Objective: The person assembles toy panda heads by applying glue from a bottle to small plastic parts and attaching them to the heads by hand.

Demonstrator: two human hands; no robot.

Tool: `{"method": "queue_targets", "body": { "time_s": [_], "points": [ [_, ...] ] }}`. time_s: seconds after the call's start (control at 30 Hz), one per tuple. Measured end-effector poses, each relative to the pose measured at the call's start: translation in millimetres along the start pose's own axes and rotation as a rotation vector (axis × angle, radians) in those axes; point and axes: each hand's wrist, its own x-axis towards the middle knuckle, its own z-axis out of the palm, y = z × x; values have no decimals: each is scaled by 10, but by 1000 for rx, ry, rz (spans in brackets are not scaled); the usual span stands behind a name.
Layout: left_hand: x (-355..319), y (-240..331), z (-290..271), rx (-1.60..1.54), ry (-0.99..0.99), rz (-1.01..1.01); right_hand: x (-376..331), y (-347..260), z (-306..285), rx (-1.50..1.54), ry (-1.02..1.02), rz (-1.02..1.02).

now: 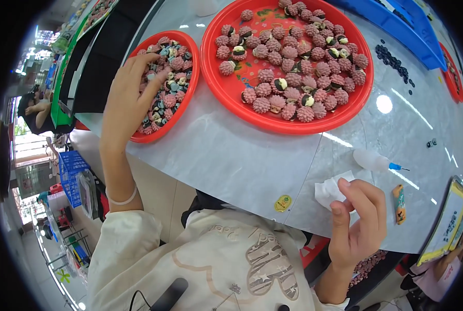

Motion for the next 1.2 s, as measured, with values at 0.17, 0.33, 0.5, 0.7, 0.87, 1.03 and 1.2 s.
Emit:
{"method": "queue_targets", "body": {
  "time_s": [0.17, 0.33, 0.5, 0.7, 0.87, 1.03, 1.2],
  "points": [
    [214, 372, -204, 68, -119, -34, -3, 66, -133, -58, 62, 0],
    [483, 744, 337, -126, -236, 236, 4, 85, -169, -44, 78, 11],
    [513, 789, 330, -161, -255, 347, -79, 151, -375, -47, 49, 80],
    [229, 989, 115, -1099, -336, -11, 96, 240, -294, -23, 253, 257],
    [-289, 1276, 194, -1746, -323, -93, 168, 282, -95, 84, -49, 369],
    [-476, 1486, 246, -2078, -585, -455, 130, 248, -152, 325, 48, 387],
    [-609, 1543, 376, -2109, -530, -468, 72, 152, -334, 373, 44, 335]
  ]
}}
